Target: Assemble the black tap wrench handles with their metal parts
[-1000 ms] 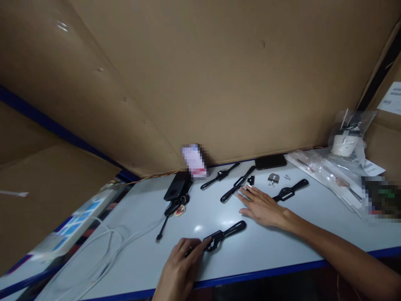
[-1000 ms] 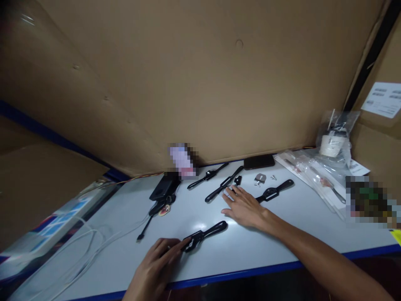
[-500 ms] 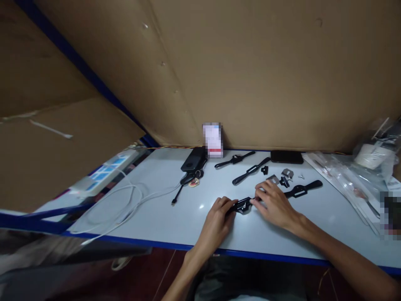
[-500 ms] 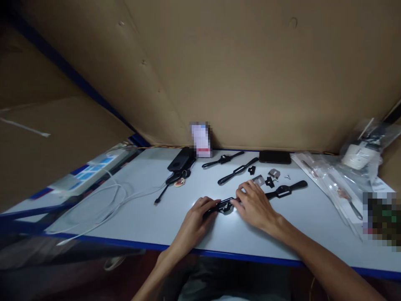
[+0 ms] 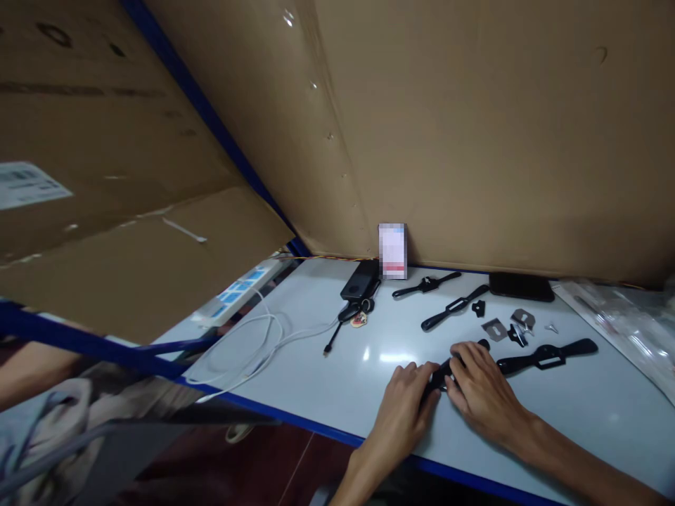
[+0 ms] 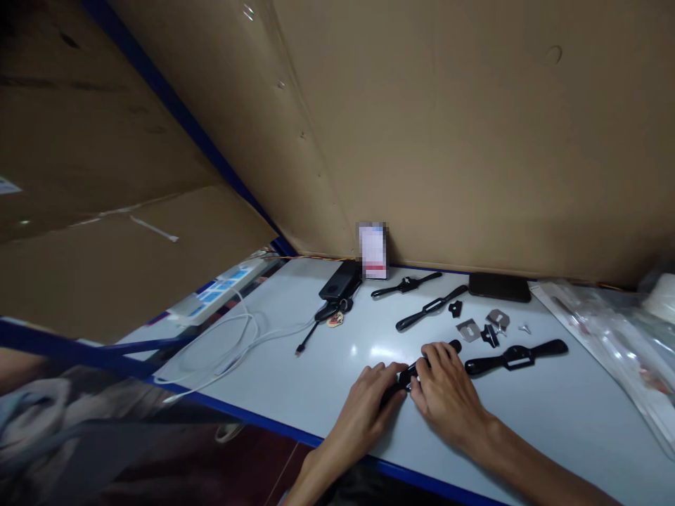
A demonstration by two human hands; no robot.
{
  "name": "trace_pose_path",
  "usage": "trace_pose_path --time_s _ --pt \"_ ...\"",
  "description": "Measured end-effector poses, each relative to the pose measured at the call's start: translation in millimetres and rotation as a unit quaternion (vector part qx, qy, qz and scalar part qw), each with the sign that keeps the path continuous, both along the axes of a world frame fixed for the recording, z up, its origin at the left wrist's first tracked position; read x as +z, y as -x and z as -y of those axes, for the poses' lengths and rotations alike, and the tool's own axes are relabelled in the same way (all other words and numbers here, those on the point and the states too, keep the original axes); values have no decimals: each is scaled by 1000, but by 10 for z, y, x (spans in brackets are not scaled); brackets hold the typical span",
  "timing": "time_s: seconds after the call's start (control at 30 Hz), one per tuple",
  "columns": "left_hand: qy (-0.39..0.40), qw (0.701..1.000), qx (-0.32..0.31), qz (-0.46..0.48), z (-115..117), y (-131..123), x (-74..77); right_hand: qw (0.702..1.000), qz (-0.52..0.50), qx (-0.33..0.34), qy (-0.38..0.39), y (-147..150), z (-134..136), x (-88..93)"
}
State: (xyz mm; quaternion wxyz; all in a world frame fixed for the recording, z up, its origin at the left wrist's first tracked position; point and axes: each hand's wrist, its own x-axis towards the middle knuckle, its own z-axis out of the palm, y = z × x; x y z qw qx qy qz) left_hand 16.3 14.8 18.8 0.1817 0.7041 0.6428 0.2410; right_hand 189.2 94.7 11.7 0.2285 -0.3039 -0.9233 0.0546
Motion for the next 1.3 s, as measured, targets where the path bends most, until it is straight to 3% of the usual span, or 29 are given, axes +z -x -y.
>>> trace_pose_path --time_s 0.17,0.33,0.5,0.7,0.93,1.1,1.3 --pt "14 1000 3 12 2 10 16 999 -1 -24 -22 33 30 -55" --pt "5 999 5 43 6 47 -55 999 31 11 -7 -5 -1 26" --pt "14 998 12 61 0 58 -44 996 -17 61 56 -115 -43 124" --pt "21 997 21 66 0 53 -7 986 -72 93 121 -183 -90 121" --pt "24 996 22 79 5 45 13 991 -87 49 89 -168 -89 86" --pt "22 997 20 77 1 46 16 987 -62 87 120 -169 -64 128" --pt "17 997 19 78 -2 56 -9 995 -65 46 66 -165 -82 128"
